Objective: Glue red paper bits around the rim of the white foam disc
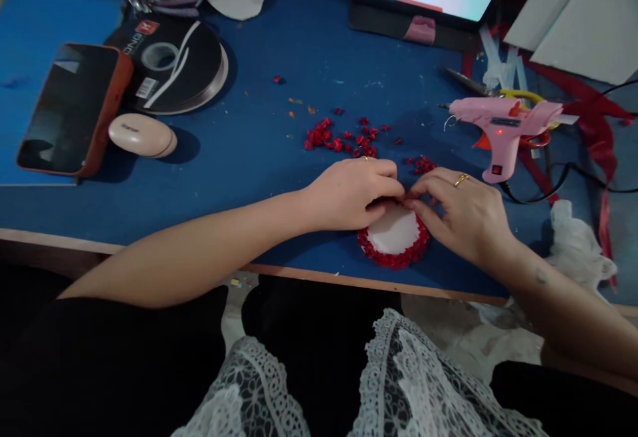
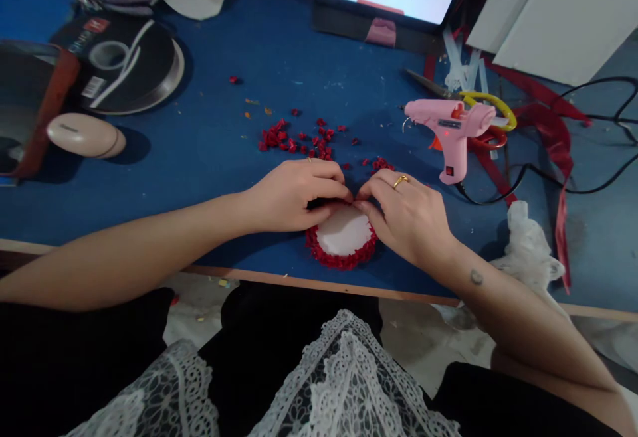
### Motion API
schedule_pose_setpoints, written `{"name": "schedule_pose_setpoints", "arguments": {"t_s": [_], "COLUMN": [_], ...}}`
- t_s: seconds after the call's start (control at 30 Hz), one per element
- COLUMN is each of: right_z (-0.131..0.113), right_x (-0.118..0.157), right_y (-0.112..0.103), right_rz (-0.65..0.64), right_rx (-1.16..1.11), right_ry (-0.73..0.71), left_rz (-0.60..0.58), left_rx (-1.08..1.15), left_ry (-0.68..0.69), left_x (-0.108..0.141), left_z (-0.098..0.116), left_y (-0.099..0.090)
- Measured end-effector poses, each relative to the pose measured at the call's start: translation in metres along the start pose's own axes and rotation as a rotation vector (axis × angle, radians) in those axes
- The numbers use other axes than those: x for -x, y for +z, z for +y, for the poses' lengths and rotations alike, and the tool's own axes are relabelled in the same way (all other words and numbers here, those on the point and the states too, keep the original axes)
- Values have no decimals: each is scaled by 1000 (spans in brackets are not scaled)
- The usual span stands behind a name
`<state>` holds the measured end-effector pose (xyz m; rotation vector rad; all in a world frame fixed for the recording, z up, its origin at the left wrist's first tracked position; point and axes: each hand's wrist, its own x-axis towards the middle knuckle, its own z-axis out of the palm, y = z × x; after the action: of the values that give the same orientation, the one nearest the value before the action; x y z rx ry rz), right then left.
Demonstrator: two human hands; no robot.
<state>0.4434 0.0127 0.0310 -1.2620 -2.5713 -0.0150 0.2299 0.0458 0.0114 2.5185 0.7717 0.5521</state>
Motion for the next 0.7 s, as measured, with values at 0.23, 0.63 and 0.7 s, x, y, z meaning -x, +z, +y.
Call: {"name": "schedule_pose_setpoints", "arguments": {"t_s": [0.23,0.63,0.7], "right_z": [-9,19,19], "right_x": [-1,-4,-4], "right_y": [-3,-8,-8], "right_rz": [-25,3,20], "right_rx": [76,-275,-262], "right_ry": [57,-85,-129], "left_rz": [-14,-8,-5], "left_rx": [1,45,52], "left_ry": [-4,-11,-8], "left_x": [0,1,1], "left_z": [0,0,0], "left_y": [0,-1,-2]}}
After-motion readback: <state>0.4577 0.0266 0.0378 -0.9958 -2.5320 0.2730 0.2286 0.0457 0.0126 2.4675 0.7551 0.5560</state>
